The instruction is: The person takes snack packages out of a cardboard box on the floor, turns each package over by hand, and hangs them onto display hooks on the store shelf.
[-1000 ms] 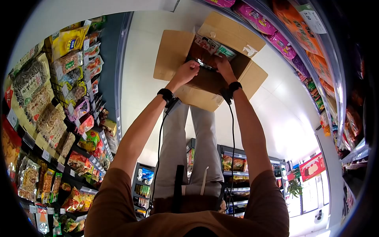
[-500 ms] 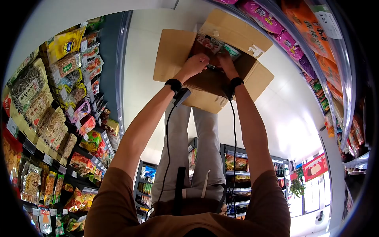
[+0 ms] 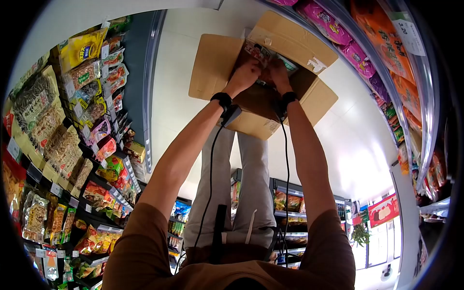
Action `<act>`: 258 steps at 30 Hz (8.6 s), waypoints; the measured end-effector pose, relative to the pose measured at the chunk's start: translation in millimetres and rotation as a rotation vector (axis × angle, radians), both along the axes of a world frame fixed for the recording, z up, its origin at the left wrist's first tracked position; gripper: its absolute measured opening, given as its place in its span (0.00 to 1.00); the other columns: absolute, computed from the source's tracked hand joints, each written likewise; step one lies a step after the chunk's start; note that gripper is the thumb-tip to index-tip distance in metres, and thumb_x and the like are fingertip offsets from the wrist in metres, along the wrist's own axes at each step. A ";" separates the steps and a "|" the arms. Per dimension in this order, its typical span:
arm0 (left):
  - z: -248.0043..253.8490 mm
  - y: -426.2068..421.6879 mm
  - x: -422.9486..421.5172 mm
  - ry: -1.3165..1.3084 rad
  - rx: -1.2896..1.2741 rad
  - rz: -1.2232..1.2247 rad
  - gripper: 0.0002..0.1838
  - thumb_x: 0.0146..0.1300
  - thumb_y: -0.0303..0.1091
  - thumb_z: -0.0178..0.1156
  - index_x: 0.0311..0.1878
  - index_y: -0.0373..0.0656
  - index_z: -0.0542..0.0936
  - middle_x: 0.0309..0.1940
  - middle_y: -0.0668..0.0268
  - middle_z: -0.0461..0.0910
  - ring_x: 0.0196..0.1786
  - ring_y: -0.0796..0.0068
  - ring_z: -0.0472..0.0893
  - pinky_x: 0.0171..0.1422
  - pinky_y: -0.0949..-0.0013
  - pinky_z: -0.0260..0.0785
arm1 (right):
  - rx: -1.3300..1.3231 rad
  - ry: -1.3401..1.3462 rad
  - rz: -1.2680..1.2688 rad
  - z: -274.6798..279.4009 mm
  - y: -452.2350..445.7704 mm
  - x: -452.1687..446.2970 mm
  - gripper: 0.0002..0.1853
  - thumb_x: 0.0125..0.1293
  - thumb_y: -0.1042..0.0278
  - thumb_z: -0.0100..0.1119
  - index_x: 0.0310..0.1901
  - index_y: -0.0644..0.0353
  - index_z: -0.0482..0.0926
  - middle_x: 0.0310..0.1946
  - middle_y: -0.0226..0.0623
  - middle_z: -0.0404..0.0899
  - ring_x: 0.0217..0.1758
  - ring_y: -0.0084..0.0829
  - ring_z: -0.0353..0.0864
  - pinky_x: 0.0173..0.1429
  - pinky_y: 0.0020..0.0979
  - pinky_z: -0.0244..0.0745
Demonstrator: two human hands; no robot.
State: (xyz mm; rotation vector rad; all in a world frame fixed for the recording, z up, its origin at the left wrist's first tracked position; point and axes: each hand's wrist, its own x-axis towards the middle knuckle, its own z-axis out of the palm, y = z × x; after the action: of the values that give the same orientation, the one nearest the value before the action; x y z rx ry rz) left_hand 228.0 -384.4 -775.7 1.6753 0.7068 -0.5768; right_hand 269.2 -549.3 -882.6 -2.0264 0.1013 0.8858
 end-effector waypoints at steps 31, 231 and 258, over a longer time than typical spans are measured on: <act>57.2 28.1 -70.7 -0.258 0.282 -0.703 0.13 0.61 0.40 0.53 0.41 0.44 0.81 0.38 0.56 0.83 0.42 0.52 0.81 0.46 0.57 0.73 | 0.238 0.408 -0.058 202.0 -33.9 -46.7 0.14 0.69 0.58 0.55 0.47 0.60 0.76 0.37 0.30 0.78 0.41 0.22 0.80 0.41 0.26 0.76; 759.8 -376.6 -367.1 -0.683 0.112 1.058 0.24 0.62 0.31 0.65 0.58 0.33 0.71 0.50 0.61 0.79 0.51 0.77 0.77 0.57 0.70 0.70 | 0.831 -0.307 0.978 858.6 -297.3 -222.6 0.25 0.60 0.76 0.60 0.61 0.58 0.70 0.59 0.40 0.68 0.58 0.33 0.72 0.56 0.29 0.70; 734.7 -361.7 -351.7 -0.689 0.208 0.980 0.09 0.65 0.33 0.62 0.39 0.44 0.71 0.28 0.78 0.67 0.31 0.89 0.65 0.35 0.81 0.59 | 0.837 0.673 0.478 818.5 -327.3 -198.8 0.26 0.60 0.72 0.50 0.61 0.69 0.66 0.56 0.45 0.73 0.59 0.36 0.72 0.65 0.38 0.64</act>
State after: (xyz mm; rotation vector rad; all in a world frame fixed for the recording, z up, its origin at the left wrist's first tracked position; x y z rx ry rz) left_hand -123.8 -746.2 -41.0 1.3469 0.9551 0.7492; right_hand 70.4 -876.6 -64.0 -0.9268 -0.3467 1.5631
